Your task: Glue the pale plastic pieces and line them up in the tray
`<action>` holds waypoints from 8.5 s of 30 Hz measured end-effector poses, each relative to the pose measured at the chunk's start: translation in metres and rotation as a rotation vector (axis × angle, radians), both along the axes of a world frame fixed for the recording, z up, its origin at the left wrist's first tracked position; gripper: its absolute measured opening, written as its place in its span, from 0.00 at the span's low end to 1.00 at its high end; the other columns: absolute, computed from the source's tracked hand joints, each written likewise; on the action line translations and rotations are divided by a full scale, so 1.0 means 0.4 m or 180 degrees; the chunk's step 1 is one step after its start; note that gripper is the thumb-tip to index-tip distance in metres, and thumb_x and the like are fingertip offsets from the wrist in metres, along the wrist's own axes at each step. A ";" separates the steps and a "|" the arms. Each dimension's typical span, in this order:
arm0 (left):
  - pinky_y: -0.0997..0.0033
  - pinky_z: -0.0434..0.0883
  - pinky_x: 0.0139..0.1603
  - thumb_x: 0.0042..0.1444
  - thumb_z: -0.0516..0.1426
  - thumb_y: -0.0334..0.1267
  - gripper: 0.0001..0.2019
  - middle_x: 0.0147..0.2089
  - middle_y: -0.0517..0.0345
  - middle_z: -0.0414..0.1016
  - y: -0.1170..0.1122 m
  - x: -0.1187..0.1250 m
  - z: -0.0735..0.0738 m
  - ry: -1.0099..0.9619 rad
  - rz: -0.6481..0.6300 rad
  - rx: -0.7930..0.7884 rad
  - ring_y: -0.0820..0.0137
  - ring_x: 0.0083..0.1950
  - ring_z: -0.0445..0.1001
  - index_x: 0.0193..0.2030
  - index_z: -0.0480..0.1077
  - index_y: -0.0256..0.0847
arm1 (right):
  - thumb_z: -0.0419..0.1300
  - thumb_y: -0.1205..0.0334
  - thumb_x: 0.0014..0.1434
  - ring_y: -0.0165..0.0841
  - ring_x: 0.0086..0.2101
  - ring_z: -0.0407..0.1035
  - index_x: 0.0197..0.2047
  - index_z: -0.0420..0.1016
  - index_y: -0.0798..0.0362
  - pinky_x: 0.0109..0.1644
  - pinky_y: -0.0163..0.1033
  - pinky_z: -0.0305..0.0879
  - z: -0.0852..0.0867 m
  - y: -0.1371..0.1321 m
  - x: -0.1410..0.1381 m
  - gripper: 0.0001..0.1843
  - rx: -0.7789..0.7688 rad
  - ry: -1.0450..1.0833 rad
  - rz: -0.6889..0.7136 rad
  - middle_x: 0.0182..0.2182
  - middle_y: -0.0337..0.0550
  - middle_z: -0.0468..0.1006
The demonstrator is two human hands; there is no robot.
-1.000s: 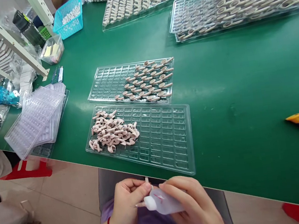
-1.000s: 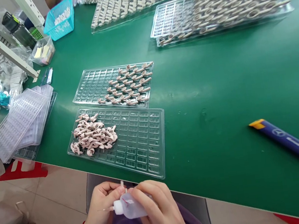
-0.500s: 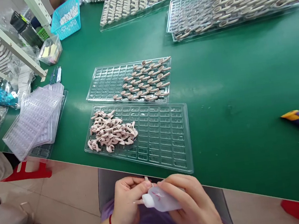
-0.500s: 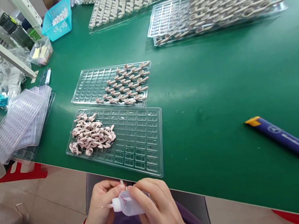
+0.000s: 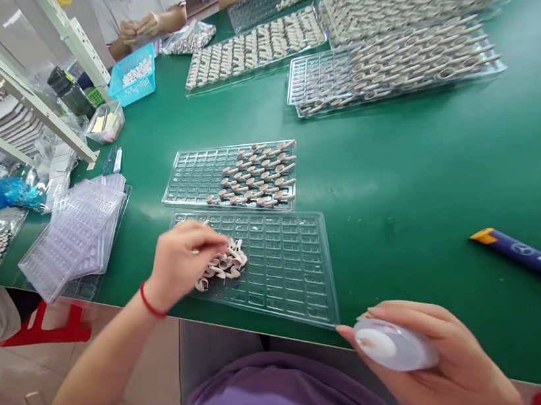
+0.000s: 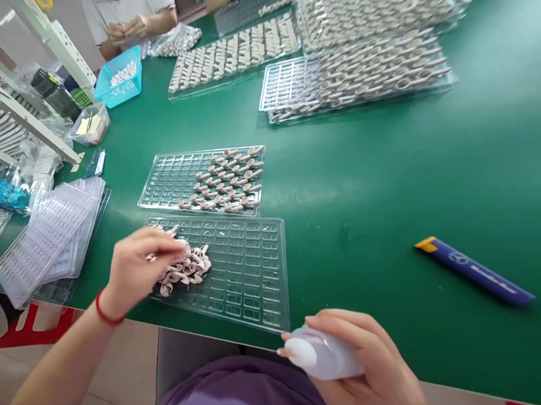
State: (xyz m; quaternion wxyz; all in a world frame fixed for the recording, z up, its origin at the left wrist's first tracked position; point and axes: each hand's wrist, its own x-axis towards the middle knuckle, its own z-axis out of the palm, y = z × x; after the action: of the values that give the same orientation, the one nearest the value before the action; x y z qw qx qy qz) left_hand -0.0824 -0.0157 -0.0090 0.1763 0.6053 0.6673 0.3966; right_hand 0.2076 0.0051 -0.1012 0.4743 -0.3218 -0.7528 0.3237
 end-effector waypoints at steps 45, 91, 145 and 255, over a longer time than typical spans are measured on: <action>0.74 0.70 0.44 0.60 0.58 0.29 0.05 0.43 0.56 0.76 0.022 0.054 0.003 0.1118 -0.1245 -0.0733 0.70 0.42 0.76 0.40 0.76 0.40 | 0.69 0.67 0.54 0.33 0.34 0.71 0.46 0.72 0.49 0.36 0.39 0.73 -0.020 0.011 0.002 0.17 -0.0216 0.0084 -0.0154 0.37 0.42 0.74; 0.71 0.78 0.36 0.58 0.60 0.23 0.12 0.37 0.53 0.82 -0.244 0.188 -0.152 0.1494 -0.0016 0.0943 0.70 0.35 0.77 0.48 0.74 0.36 | 0.62 0.75 0.56 0.32 0.32 0.73 0.56 0.69 0.52 0.34 0.36 0.72 0.011 -0.046 0.001 0.25 0.0025 -0.0098 0.1074 0.35 0.44 0.79; 0.78 0.62 0.20 0.38 0.72 0.50 0.18 0.21 0.56 0.75 -0.239 0.294 -0.184 -0.4099 0.1515 -0.1884 0.78 0.20 0.63 0.24 0.80 0.34 | 0.56 0.80 0.57 0.33 0.36 0.71 0.57 0.69 0.50 0.39 0.38 0.72 -0.036 -0.089 -0.058 0.27 0.0667 -0.0313 0.0625 0.38 0.45 0.73; 0.69 0.75 0.42 0.37 0.74 0.43 0.15 0.35 0.54 0.78 -0.001 0.153 -0.020 -0.3194 -0.0156 -0.1614 0.69 0.35 0.77 0.27 0.78 0.35 | 0.63 0.64 0.58 0.30 0.30 0.78 0.45 0.69 0.48 0.33 0.31 0.75 0.074 0.057 -0.118 0.12 -0.0294 0.0027 0.0295 0.34 0.39 0.82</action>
State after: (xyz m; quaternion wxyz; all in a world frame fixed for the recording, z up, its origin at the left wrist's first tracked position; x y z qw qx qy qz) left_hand -0.0211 -0.0160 -0.0170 0.6212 0.2965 0.5617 0.4589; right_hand 0.1602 0.0280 -0.0717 0.4466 -0.3066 -0.7492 0.3811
